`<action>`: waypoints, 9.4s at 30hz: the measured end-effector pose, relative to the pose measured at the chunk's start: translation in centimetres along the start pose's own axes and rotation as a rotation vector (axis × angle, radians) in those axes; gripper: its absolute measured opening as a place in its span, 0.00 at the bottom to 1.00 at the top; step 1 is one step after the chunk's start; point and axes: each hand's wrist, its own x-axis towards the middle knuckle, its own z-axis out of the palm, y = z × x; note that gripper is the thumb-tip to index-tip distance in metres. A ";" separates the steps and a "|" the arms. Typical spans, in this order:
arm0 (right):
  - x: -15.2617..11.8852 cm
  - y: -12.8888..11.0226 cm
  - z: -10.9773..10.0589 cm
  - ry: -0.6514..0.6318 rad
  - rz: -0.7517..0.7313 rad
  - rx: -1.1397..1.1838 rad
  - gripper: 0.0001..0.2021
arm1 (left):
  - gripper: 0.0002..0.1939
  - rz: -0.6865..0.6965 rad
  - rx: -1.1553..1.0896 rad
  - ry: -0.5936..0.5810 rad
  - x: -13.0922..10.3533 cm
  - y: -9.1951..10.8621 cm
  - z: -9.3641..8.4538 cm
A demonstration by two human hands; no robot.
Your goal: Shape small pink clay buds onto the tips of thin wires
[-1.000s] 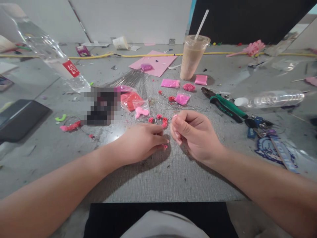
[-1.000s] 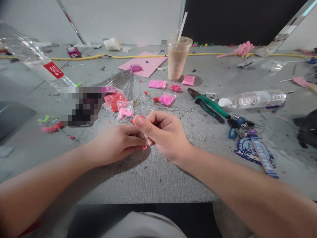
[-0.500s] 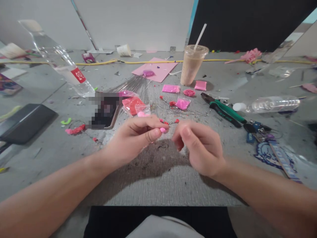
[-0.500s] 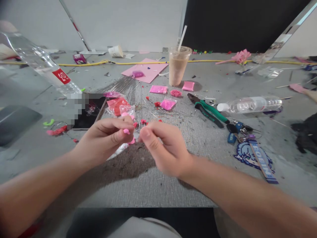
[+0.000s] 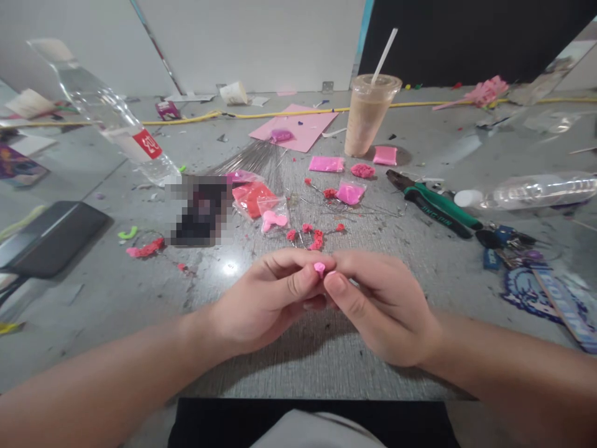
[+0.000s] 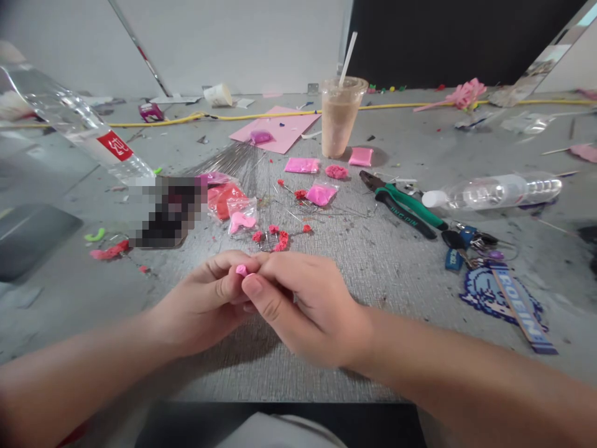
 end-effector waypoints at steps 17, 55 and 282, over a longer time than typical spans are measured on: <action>-0.6 -0.3 -0.4 0.017 -0.165 -0.130 0.10 | 0.11 -0.079 0.078 0.107 -0.3 0.3 -0.4; -0.3 -0.9 -0.2 0.184 -0.111 -0.127 0.07 | 0.10 -0.002 0.094 -0.029 0.2 1.0 -0.6; 0.5 1.1 -0.2 0.244 0.151 -0.292 0.03 | 0.05 -0.051 0.325 0.161 1.3 3.4 -1.8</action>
